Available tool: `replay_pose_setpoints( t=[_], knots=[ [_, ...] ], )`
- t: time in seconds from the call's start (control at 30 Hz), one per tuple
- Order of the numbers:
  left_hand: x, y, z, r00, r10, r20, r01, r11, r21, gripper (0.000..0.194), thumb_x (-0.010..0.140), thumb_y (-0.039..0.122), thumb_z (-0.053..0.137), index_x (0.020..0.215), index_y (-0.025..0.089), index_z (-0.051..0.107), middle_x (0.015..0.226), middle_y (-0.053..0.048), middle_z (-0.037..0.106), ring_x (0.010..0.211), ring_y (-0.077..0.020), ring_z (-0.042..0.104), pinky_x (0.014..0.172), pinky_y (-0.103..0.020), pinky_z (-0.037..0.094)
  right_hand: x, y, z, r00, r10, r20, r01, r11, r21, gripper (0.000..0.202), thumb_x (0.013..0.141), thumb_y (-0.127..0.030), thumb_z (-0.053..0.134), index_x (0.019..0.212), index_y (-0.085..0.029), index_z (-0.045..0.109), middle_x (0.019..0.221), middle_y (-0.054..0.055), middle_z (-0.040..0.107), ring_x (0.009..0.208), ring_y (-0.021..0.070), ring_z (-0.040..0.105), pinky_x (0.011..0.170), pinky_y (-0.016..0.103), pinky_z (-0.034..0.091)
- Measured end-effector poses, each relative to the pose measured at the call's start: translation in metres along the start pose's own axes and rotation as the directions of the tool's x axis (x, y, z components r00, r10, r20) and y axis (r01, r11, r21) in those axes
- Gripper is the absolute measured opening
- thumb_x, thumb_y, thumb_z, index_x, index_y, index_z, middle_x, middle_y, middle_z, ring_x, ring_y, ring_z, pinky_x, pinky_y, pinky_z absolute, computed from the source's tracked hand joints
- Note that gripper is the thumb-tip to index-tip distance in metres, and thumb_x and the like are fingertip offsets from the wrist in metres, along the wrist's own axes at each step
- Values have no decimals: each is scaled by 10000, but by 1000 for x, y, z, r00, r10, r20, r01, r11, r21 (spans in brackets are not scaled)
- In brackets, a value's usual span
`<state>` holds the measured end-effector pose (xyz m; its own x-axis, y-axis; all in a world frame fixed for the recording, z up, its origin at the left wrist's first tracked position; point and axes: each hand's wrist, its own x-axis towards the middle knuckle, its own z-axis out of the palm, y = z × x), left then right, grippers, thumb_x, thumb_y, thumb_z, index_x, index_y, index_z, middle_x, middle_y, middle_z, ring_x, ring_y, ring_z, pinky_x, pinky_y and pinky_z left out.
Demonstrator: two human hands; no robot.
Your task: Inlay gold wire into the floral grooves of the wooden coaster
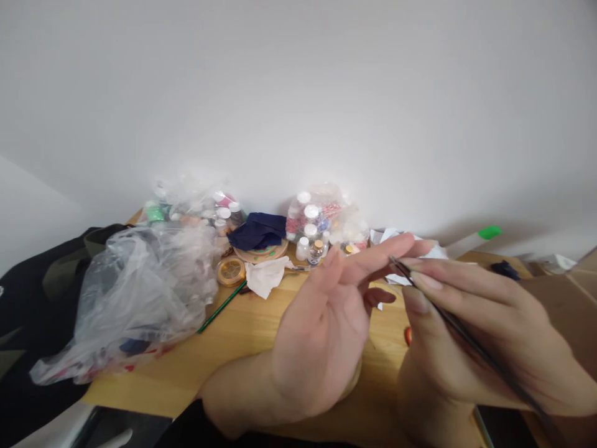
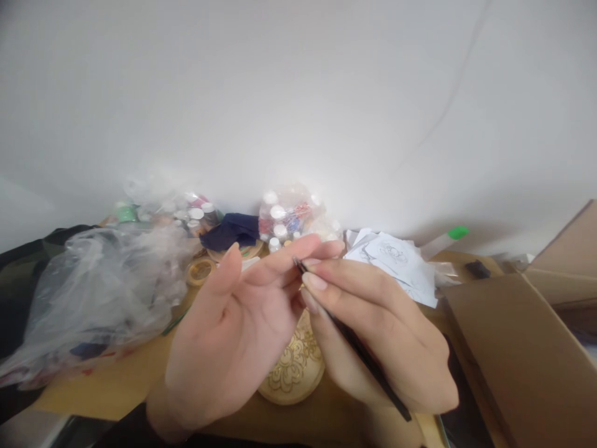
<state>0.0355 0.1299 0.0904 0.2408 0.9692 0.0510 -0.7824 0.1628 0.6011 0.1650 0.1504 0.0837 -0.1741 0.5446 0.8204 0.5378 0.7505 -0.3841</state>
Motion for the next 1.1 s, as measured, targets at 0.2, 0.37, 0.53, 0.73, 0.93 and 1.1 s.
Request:
replay_pose_setpoints(
  t=[0.2, 0.37, 0.53, 0.73, 0.93, 1.1],
  knots=[
    [0, 0, 0, 1000, 10, 9, -10, 1000, -19, 541, 994, 511, 284, 1068, 218, 733, 1198, -36, 694, 1303, -259, 497, 1207, -462, 252, -2, 9, -2, 999, -31, 17, 30, 999, 26, 218, 788, -100, 693, 919, -273, 712, 972, -11, 757, 870, 189, 744, 780, 285, 650],
    [0, -1, -1, 1000, -2, -8, 2, 1000, -14, 530, 986, 520, 301, 1066, 229, 736, 1204, -22, 692, 1297, -266, 499, 1196, -456, 279, -7, 24, -2, 992, -118, -38, 121, 990, 79, 387, 739, -58, 736, 1029, -313, 708, 1043, -26, 750, 867, 204, 747, 727, 305, 660],
    [1, -1, 0, 1000, 3, -3, -3, 999, -36, 537, 992, 513, 289, 1058, 224, 737, 1212, -36, 691, 1299, -256, 503, 1206, -465, 255, -7, 29, -4, 984, -175, 39, 170, 979, 111, 455, 714, -26, 749, 1080, -292, 700, 1088, -6, 743, 858, 199, 745, 700, 288, 655],
    [1, -1, 0, 1000, -24, -17, 23, 999, -49, 538, 987, 516, 290, 1060, 222, 735, 1223, -49, 684, 1291, -263, 511, 1186, -471, 281, -8, 13, -1, 998, -58, 25, 56, 994, 97, 259, 748, -111, 747, 949, -269, 708, 1014, -8, 752, 853, 196, 742, 712, 289, 652],
    [0, -1, -1, 1000, -16, -3, 16, 1000, -15, 542, 977, 549, 291, 1077, 249, 731, 1238, -38, 672, 1296, -271, 502, 1174, -472, 293, 3, 16, -13, 980, -148, 135, 147, 989, 16, 267, 778, -72, 686, 959, -267, 699, 1005, -5, 758, 842, 197, 750, 752, 279, 653],
    [1, -1, -2, 1000, -12, -6, 12, 1000, 4, 529, 962, 570, 319, 1062, 263, 739, 1215, -30, 679, 1280, -272, 513, 1165, -457, 322, 4, 11, -6, 1000, -24, 12, 24, 1000, -9, 238, 782, -66, 672, 910, -265, 694, 952, -14, 759, 867, 190, 746, 785, 280, 645]
  ],
)
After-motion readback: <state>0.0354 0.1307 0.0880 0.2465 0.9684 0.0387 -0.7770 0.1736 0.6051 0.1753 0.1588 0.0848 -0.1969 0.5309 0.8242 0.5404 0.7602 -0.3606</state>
